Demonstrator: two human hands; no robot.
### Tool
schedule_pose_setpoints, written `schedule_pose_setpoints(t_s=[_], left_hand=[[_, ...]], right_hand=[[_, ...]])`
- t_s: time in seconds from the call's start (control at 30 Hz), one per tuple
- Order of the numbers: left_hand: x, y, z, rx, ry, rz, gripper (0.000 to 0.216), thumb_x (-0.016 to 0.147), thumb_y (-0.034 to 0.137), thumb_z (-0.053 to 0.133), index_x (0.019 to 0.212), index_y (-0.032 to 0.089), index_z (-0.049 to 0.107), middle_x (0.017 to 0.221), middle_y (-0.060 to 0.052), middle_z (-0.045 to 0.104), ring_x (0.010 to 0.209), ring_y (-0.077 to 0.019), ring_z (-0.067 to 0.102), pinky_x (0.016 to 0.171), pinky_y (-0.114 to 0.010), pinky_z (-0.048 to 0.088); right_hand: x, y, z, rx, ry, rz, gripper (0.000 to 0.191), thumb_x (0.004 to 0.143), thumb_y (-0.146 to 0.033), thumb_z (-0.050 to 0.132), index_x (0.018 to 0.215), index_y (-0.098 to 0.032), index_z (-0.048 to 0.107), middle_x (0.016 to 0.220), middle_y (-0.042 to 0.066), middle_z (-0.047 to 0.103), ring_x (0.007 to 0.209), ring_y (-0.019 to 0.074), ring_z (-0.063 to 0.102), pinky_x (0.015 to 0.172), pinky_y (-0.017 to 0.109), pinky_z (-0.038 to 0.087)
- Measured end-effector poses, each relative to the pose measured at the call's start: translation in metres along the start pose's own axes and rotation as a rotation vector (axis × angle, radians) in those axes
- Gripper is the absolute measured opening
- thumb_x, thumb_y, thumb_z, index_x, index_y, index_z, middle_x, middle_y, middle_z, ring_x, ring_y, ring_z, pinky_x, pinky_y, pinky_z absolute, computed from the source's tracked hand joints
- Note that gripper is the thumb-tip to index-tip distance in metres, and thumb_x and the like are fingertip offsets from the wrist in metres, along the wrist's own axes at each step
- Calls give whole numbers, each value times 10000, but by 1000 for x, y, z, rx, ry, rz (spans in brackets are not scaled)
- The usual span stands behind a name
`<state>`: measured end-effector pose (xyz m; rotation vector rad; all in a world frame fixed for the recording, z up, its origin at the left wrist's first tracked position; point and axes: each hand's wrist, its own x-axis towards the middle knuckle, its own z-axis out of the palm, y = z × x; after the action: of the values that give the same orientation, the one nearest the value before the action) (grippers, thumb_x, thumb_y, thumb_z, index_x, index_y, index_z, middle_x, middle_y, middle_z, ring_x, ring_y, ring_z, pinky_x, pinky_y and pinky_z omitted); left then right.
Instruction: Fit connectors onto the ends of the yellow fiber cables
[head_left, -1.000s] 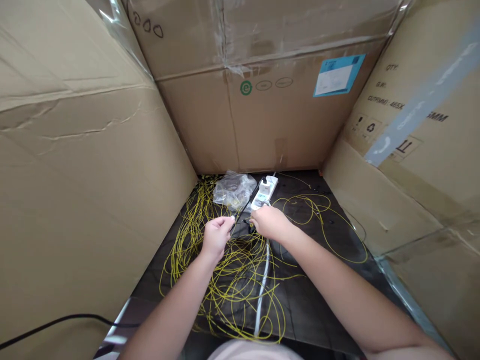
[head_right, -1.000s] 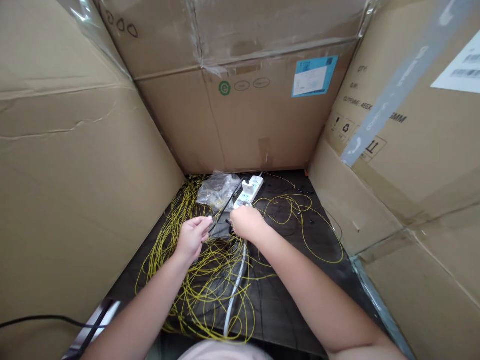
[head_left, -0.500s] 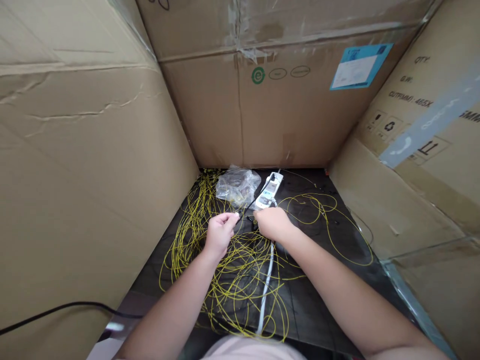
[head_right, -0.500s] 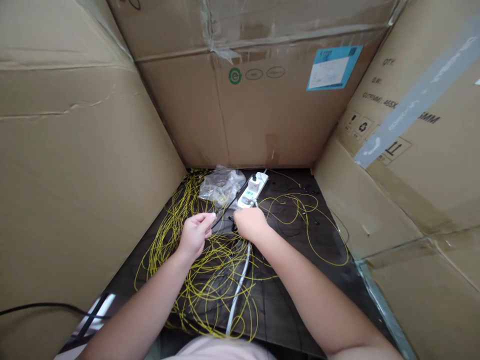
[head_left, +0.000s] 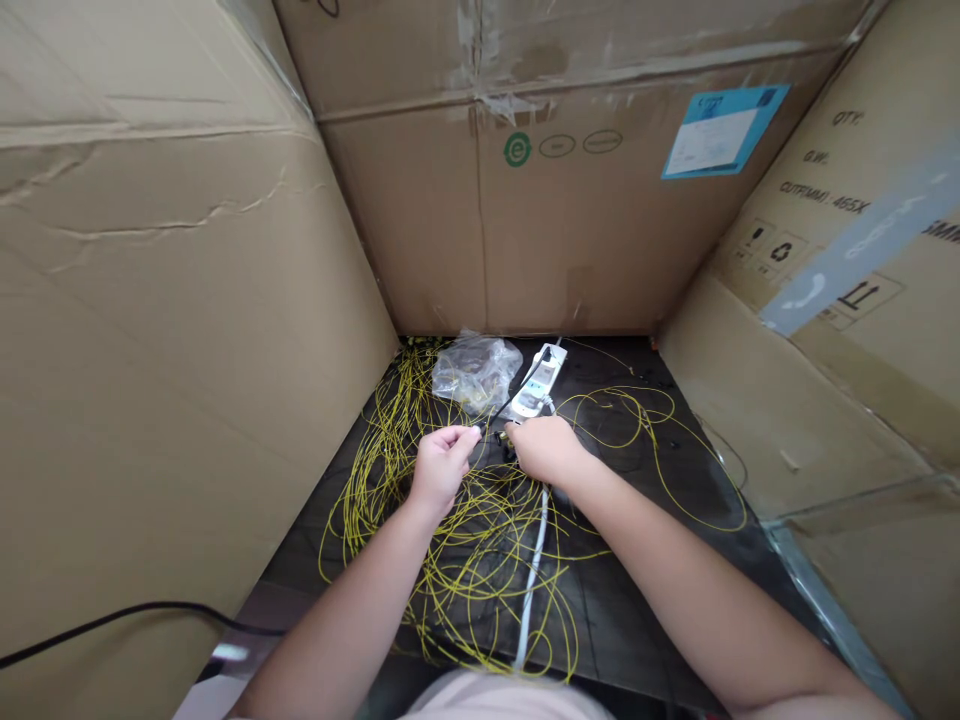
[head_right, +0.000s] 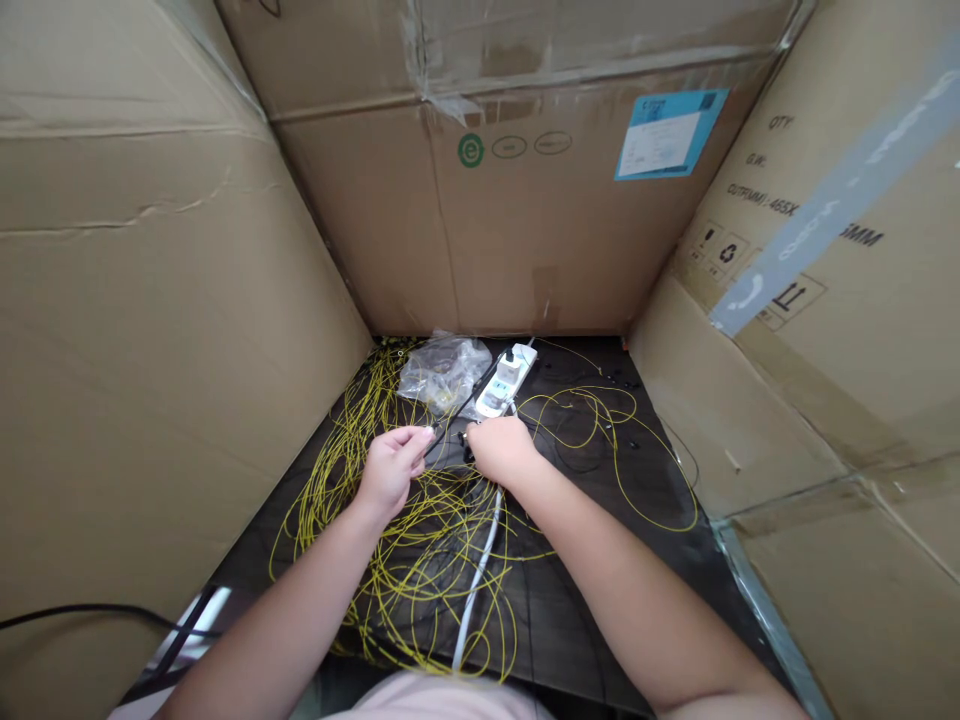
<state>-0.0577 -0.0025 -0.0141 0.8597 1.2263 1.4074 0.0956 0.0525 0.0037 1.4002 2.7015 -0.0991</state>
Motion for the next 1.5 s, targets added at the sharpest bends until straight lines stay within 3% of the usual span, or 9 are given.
schedule_pose_setpoints(t_s=[0.17,0.33,0.4,0.73,0.83,0.97,1.1,1.3,1.5], left_hand=[[-1,2,2,19,-21,16,242,690,347,678,692,111,625,458,70,365,381,-13,254,375,-162,177],[-8,13,7,105,-66,86,230,724,349,644,691,121,628,464,48,428,411,-40,338,399,-172,253],[-12,17,8,127,-93,109,227,739,348,627,687,127,626,463,44,441,416,-46,347,409,-177,270],[-20,30,12,208,-133,171,251,755,338,600,610,133,610,481,17,504,433,-66,413,440,-190,347],[-20,35,10,214,-145,159,195,754,317,607,749,128,657,549,-4,570,477,-75,472,474,-190,390],[-20,48,7,217,-260,141,353,744,282,625,1070,148,629,704,-42,654,558,-104,550,561,-233,467],[-21,58,5,274,-360,185,244,742,265,624,931,130,699,688,-60,663,575,-120,567,558,-239,470],[-24,56,10,267,-287,227,192,732,262,623,856,140,704,650,-50,654,565,-127,570,545,-233,466],[-26,54,14,346,-201,346,167,743,244,601,844,151,695,679,-49,666,590,-139,599,565,-235,483]], right_hand=[[-5,8,-18,115,80,-11,297,848,-220,393,1078,-193,579,905,108,645,830,224,612,706,313,432],[-13,3,-37,758,200,-232,276,862,-306,430,995,-169,629,761,25,638,638,108,540,581,206,385],[-15,-2,-41,888,215,-232,268,844,-323,462,908,-145,651,692,16,617,575,95,491,529,201,356],[-16,-4,-37,879,326,-127,256,823,-320,514,695,-145,650,572,-4,560,536,86,457,522,204,319],[-20,-3,-40,803,353,-190,249,834,-307,511,690,-146,634,593,1,577,544,82,469,536,202,315],[-26,-3,-47,807,296,-306,251,851,-275,487,682,-144,619,648,10,613,562,77,486,559,197,323],[-26,-5,-49,897,245,-293,254,844,-270,487,670,-138,618,628,4,602,538,72,463,535,194,316],[-23,-8,-45,1133,190,-251,337,841,-392,495,643,-130,567,527,-18,512,468,60,392,464,185,294],[-21,-13,-37,1549,77,-249,363,796,-480,541,659,-154,454,469,-59,454,348,45,355,366,176,280]])
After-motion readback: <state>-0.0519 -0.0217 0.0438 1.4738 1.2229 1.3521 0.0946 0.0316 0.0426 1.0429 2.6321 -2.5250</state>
